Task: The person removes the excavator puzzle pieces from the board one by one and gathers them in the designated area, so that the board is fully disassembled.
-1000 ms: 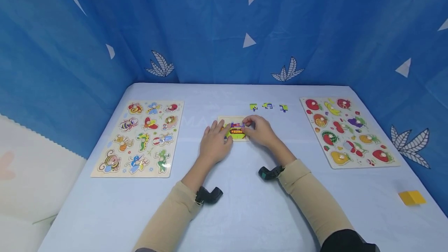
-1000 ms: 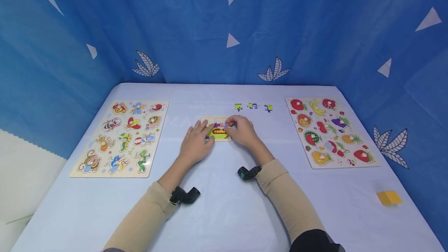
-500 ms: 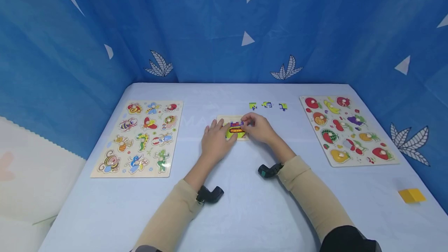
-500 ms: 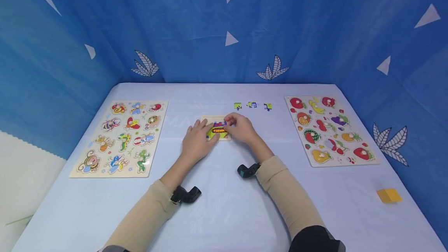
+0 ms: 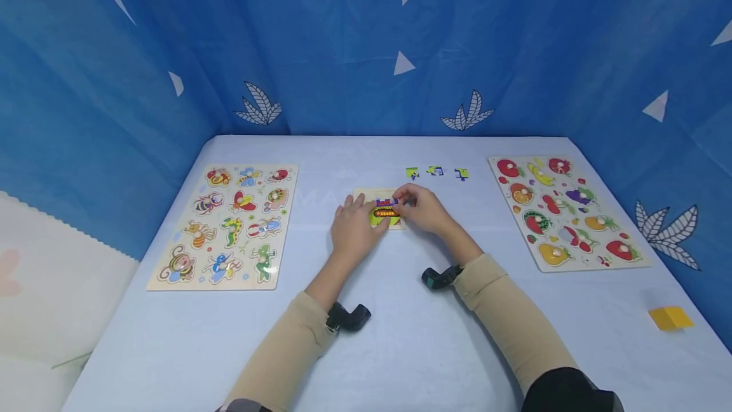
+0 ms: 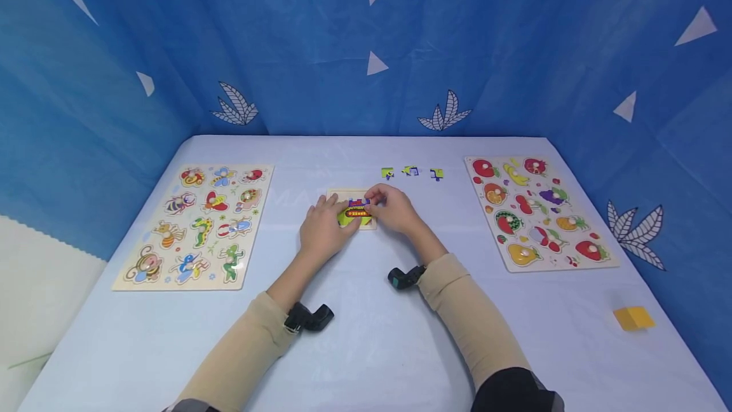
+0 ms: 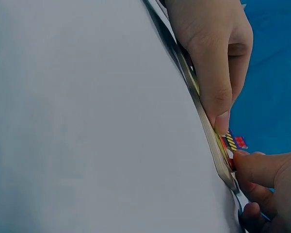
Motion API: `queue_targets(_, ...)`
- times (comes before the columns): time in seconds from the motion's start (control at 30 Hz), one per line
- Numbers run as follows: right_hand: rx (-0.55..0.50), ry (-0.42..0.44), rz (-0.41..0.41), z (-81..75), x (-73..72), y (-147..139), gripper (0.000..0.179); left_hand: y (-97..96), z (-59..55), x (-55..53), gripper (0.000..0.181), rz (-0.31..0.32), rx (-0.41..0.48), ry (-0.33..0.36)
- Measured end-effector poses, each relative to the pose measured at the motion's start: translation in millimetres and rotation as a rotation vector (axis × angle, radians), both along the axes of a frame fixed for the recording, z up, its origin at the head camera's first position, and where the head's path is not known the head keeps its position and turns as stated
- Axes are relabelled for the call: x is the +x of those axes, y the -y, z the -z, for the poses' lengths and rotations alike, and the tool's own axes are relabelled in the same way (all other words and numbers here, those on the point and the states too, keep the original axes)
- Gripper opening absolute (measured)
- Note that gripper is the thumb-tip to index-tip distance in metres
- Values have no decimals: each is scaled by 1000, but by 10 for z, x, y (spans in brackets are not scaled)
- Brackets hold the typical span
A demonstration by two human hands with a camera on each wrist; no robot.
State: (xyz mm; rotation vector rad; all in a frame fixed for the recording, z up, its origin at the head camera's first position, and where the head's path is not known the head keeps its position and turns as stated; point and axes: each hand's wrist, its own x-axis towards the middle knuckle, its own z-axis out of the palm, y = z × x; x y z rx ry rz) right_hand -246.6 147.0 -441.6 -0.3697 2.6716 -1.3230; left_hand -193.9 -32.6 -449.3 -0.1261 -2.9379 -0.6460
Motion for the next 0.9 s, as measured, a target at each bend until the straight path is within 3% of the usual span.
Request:
queue_targets(0.17, -26, -21, -22, -15, 12, -23, 15, 11, 10, -7, 56, -2, 19, 5)
queue_targets(0.43, -111, -38, 34, -59, -6, -46, 17, 22, 27, -8, 57, 0, 40, 8)
queue_targets(0.67, -46, -18, 58, -137, -9, -211, 19, 21, 44, 6, 58, 3, 59, 8)
queue_targets(0.9, 13, 26, 117, -172, -59, -569, 21, 26, 63, 20, 58, 3, 70, 1)
